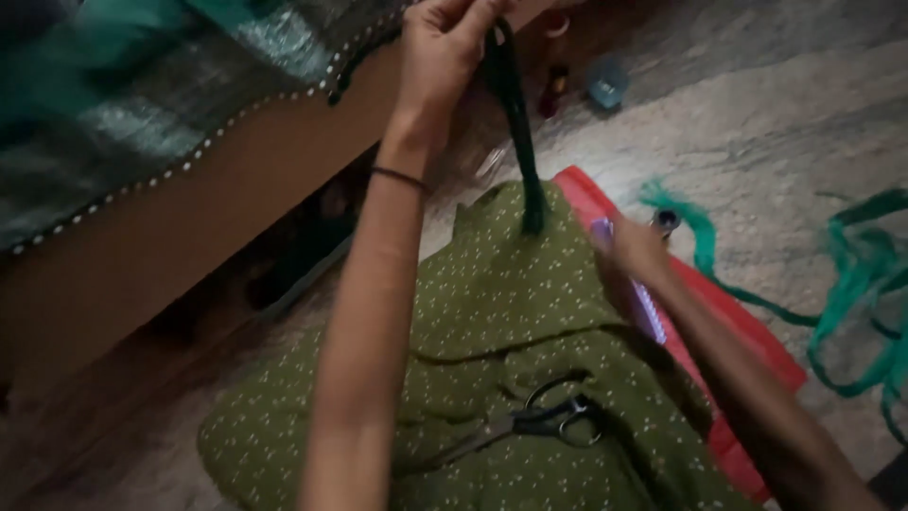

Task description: Decorating a green saree border with pearls and preparing ribbon tassels using a comb and scissors.

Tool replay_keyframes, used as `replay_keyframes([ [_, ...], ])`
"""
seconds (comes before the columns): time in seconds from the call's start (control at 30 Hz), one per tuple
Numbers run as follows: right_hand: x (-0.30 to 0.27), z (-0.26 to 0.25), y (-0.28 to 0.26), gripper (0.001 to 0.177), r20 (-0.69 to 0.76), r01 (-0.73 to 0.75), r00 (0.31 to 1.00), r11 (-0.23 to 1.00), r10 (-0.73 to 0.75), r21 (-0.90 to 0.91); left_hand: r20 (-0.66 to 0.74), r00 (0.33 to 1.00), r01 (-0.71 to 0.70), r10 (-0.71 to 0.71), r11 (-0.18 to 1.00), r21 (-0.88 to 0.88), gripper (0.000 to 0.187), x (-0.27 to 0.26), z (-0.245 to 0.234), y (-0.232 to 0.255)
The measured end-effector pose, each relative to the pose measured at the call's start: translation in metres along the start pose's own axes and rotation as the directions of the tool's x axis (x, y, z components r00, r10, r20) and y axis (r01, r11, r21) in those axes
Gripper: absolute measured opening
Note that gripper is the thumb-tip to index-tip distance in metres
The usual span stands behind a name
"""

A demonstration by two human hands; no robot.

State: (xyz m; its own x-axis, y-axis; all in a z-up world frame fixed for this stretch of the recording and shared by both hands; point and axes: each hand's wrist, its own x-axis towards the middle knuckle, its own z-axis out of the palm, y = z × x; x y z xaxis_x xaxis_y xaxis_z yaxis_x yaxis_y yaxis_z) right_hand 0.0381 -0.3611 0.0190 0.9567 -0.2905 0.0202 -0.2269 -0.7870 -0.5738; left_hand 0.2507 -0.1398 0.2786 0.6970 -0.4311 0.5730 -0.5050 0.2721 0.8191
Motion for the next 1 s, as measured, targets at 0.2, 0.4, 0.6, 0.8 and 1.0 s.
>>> replay_keyframes([
  [0.2, -0.070, 0.025, 0.062, 0.048, 0.132, -0.127, 0.976, 0.945, 0.173, -0.300, 0.046, 0.996, 0.081, -0.078, 0.994, -0.075, 0.022, 0.006, 0.009, -0.006],
  [0.4, -0.061, 0.005, 0.071, 0.059, 0.236, -0.374, 0.880, 0.907, 0.413, -0.190, 0.073, 0.901, 0.430, -0.427, 0.902, -0.038, 0.026, -0.118, 0.038, -0.020],
  [0.6, -0.057, 0.002, 0.071, 0.039, -0.223, -0.054, 0.971, 0.988, 0.086, 0.147, -0.014, 0.740, 0.652, -0.672, 0.723, -0.227, 0.025, -0.289, 0.068, -0.066],
  [0.8, -0.050, -0.040, -0.046, 0.019, -0.140, 0.559, 0.814, 0.826, -0.563, -0.073, -0.061, 0.805, 0.585, -0.590, 0.806, -0.084, 0.026, -0.326, 0.071, -0.047],
  [1.0, -0.007, -0.069, -0.092, 0.023, 0.243, 0.443, 0.874, 0.895, -0.420, -0.045, -0.105, 0.749, 0.640, -0.654, 0.756, -0.139, 0.026, -0.338, 0.063, -0.047],
])
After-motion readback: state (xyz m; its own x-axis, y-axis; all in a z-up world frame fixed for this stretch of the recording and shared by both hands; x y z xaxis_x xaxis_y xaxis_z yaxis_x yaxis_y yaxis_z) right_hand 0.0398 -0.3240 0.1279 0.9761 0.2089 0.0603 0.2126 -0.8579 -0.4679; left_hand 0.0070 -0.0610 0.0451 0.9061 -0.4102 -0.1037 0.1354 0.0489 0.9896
